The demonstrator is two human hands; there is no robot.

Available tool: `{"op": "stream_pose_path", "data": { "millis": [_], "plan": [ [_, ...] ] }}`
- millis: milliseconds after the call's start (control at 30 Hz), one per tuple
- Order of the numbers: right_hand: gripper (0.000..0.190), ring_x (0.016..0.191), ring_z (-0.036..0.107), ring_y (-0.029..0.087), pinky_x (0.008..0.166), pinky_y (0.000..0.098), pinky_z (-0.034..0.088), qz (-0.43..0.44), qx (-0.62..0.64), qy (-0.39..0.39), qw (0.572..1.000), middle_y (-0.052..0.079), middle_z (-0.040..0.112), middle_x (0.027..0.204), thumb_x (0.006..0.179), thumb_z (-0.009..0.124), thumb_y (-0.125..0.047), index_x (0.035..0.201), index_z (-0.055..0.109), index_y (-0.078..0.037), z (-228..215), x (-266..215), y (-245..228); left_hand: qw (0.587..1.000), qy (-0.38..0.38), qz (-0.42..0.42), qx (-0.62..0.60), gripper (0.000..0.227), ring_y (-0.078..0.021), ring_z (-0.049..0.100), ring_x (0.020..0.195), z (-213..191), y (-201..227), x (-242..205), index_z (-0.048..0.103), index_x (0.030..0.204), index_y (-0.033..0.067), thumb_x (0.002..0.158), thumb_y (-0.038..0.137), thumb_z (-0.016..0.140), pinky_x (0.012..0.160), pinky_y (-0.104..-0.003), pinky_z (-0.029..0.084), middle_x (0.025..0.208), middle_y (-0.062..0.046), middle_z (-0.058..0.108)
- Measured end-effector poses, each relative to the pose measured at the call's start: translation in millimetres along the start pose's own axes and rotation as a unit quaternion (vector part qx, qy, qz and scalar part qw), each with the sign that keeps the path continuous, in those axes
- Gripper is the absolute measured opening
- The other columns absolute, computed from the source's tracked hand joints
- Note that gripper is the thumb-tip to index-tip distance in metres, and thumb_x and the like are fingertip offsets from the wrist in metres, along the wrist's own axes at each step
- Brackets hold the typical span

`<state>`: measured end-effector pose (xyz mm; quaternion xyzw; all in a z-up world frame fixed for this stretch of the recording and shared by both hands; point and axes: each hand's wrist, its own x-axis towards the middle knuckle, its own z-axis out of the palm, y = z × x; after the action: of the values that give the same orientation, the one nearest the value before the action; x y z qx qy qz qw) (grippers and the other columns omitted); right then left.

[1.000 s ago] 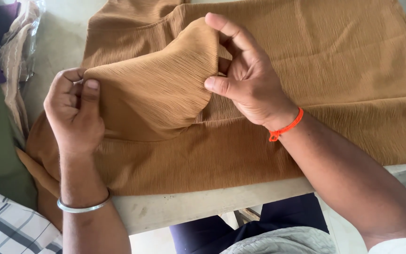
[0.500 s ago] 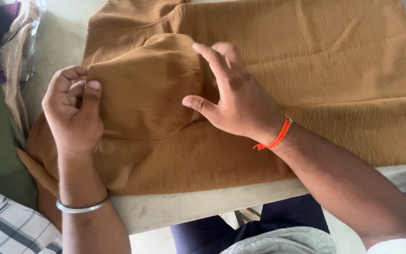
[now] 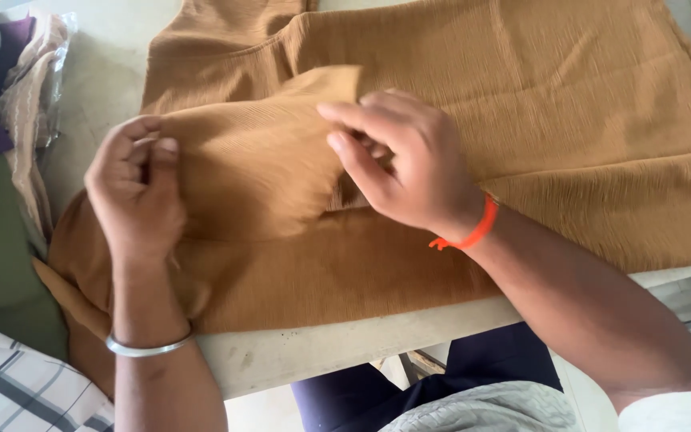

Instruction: Folding a brown button-down shirt and placing it into a plastic bag.

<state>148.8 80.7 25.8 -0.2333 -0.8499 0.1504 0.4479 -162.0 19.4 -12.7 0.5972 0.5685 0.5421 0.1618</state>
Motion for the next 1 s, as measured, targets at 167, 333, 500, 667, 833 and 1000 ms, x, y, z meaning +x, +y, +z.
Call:
{"op": "stream_pose_path", "data": {
  "millis": [167, 333, 500, 667, 833, 1000],
  "plan": [
    [0.009, 0.058, 0.053, 0.013, 0.054, 0.0323, 0.042, -0.096, -0.062, 0.023, 0.993, 0.001, 0.063, 0.067, 0.099, 0.067, -0.014, 0.094, 0.075, -0.01, -33, -13, -10, 0.995, -0.033, 0.027, 0.089, 0.016, -0.0137, 0.071, 0.096, 18, 25, 3, 0.068, 0.123, -0.003, 0.108, -0.001, 0.066, 0.087, -0.025, 0.055, 0.105, -0.011, 0.075],
    [0.009, 0.07, 0.06, 0.014, 0.059, 0.0283, 0.05, 0.017, -0.073, 0.025, 0.997, 0.006, 0.074, 0.091, 0.105, 0.067, -0.014, 0.108, 0.072, -0.006, -13, -3, 25, 0.99, -0.062, 0.038, 0.118, 0.017, -0.0156, 0.074, 0.098, 24, 26, 4, 0.069, 0.122, -0.001, 0.106, 0.001, 0.066, 0.086, -0.028, 0.058, 0.107, -0.014, 0.077],
    [0.06, 0.096, 0.071, 0.035, 0.079, 0.0434, 0.057, 0.148, -0.065, -0.09, 0.983, 0.022, 0.072, 0.111, 0.084, 0.085, -0.028, 0.129, 0.064, 0.006, 6, 2, 32, 0.991, -0.067, 0.032, 0.11, 0.016, -0.0165, 0.073, 0.095, 21, 28, 5, 0.07, 0.122, -0.0016, 0.107, 0.0, 0.065, 0.085, -0.029, 0.057, 0.106, -0.015, 0.076],
    [0.041, 0.091, 0.072, 0.032, 0.08, 0.0416, 0.056, 0.207, -0.024, -0.107, 0.972, 0.018, 0.074, 0.103, 0.086, 0.079, -0.021, 0.121, 0.069, -0.001, -1, 3, 29, 0.991, -0.071, 0.026, 0.108, 0.018, -0.017, 0.073, 0.094, 25, 27, 6, 0.071, 0.124, -0.0007, 0.107, -0.001, 0.065, 0.083, -0.03, 0.057, 0.105, -0.014, 0.076],
    [0.016, 0.086, 0.073, 0.022, 0.079, 0.0334, 0.057, 0.231, 0.027, -0.047, 0.971, 0.011, 0.074, 0.095, 0.102, 0.067, -0.007, 0.118, 0.066, -0.003, -23, -2, 33, 0.981, -0.085, 0.112, 0.133, 0.02, -0.0229, 0.075, 0.101, 21, 40, 4, 0.072, 0.124, -0.0008, 0.104, -0.002, 0.069, 0.089, -0.032, 0.059, 0.112, -0.015, 0.075],
    [0.068, 0.095, 0.063, 0.029, 0.088, 0.038, 0.053, 0.21, 0.062, -0.101, 0.97, 0.019, 0.067, 0.113, 0.106, 0.065, -0.001, 0.152, 0.018, -0.019, -41, 11, 15, 0.971, -0.072, 0.152, 0.17, 0.015, -0.0262, 0.075, 0.096, 20, 43, 1, 0.073, 0.12, 0.001, 0.105, -0.001, 0.072, 0.085, -0.032, 0.059, 0.106, -0.014, 0.073]
  ]
}}
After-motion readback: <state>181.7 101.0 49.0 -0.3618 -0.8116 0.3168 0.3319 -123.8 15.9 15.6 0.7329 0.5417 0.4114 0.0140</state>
